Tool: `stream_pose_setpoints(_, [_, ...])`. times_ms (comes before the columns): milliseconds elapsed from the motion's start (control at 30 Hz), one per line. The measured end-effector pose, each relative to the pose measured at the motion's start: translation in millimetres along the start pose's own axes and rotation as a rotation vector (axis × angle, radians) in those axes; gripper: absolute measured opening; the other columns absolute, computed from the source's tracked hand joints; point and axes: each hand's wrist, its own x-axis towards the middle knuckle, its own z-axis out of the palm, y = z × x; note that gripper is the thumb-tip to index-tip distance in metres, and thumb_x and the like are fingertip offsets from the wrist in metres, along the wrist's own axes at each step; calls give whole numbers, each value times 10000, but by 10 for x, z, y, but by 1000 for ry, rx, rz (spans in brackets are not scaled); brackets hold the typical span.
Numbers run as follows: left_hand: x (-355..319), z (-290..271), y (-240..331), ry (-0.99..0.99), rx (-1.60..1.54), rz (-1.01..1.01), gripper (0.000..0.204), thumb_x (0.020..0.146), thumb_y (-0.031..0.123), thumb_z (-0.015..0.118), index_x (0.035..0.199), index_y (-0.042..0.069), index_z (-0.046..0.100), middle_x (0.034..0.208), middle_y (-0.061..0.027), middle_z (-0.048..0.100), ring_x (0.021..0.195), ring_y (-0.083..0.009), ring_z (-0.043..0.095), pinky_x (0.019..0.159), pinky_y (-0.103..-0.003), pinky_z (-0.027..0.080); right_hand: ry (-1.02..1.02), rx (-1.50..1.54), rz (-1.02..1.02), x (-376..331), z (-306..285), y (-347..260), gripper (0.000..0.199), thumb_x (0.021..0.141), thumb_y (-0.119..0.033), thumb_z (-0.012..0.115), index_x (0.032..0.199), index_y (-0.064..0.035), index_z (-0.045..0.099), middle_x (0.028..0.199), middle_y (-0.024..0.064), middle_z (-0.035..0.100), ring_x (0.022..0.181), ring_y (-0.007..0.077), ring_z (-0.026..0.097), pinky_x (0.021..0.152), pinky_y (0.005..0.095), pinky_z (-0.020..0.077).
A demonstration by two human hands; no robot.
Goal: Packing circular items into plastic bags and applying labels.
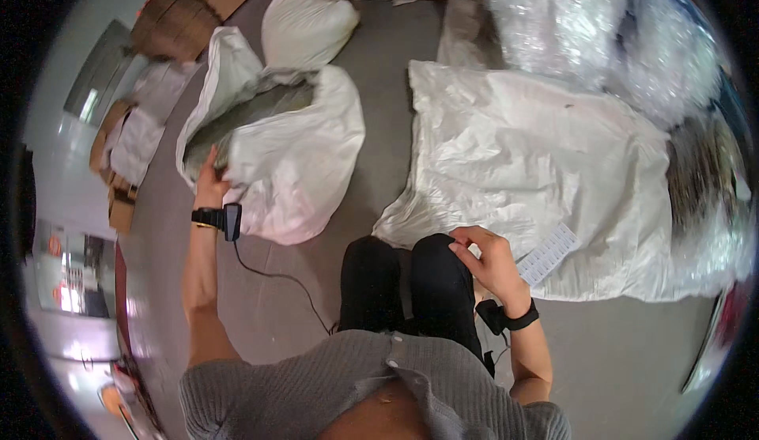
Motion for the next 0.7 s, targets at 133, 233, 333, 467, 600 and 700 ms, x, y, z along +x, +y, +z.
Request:
stream_pose_setpoints(133, [-896,459,653,112,-400,-177,236,797,172,612,976,46,526,946,-90,596,855,-205,591,709,-308,519,-301,456,9,28,88,-360,263,791,-71,589,1037,10,539,856,97,595,821,154,579,727,270,455])
stream_pose_setpoints(233, [-1751,413,711,117,-507,-224,208,822,140,574,998,44,519,999,-80,585,893,-200,586,716,-291,520,-613,939,14,108,380,-559,426,848,-123,524,1232,-10,380,1049,135,544,911,196,556,803,327,451])
stream_pose_setpoints(333, [-2629,207,260,217,-532,-351,233,842,131,540,1061,63,497,1010,-48,587,892,-158,585,692,-263,512,-628,1383,269,259,804,-388,643,855,-486,389,1259,9,319,1149,174,496,1038,277,504,889,398,401])
stream_pose_setpoints(467, [-3449,-105,-418,31,-683,-457,342,876,232,490,1163,56,432,1123,-69,530,1003,-187,529,803,-316,462,-429,1526,658,431,990,-292,621,857,-518,376,1234,-24,377,1220,122,462,1096,223,472,934,362,365])
stream_pose_setpoints(600, [-3681,-158,-803,36,-657,-571,492,884,329,449,1280,73,309,1277,-95,396,1149,-248,410,950,-425,346,-235,1223,706,332,1056,-107,565,852,-443,460,1263,-70,354,1236,87,453,1101,223,469,918,353,385])
stream_pose_setpoints(700, [-3623,-353,-913,-2,-853,-466,539,871,373,454,1297,88,286,1300,-94,368,1163,-274,389,961,-459,325,-215,1191,683,313,1061,-11,545,853,-416,475,1249,-56,374,1228,78,463,1097,211,470,912,350,393])
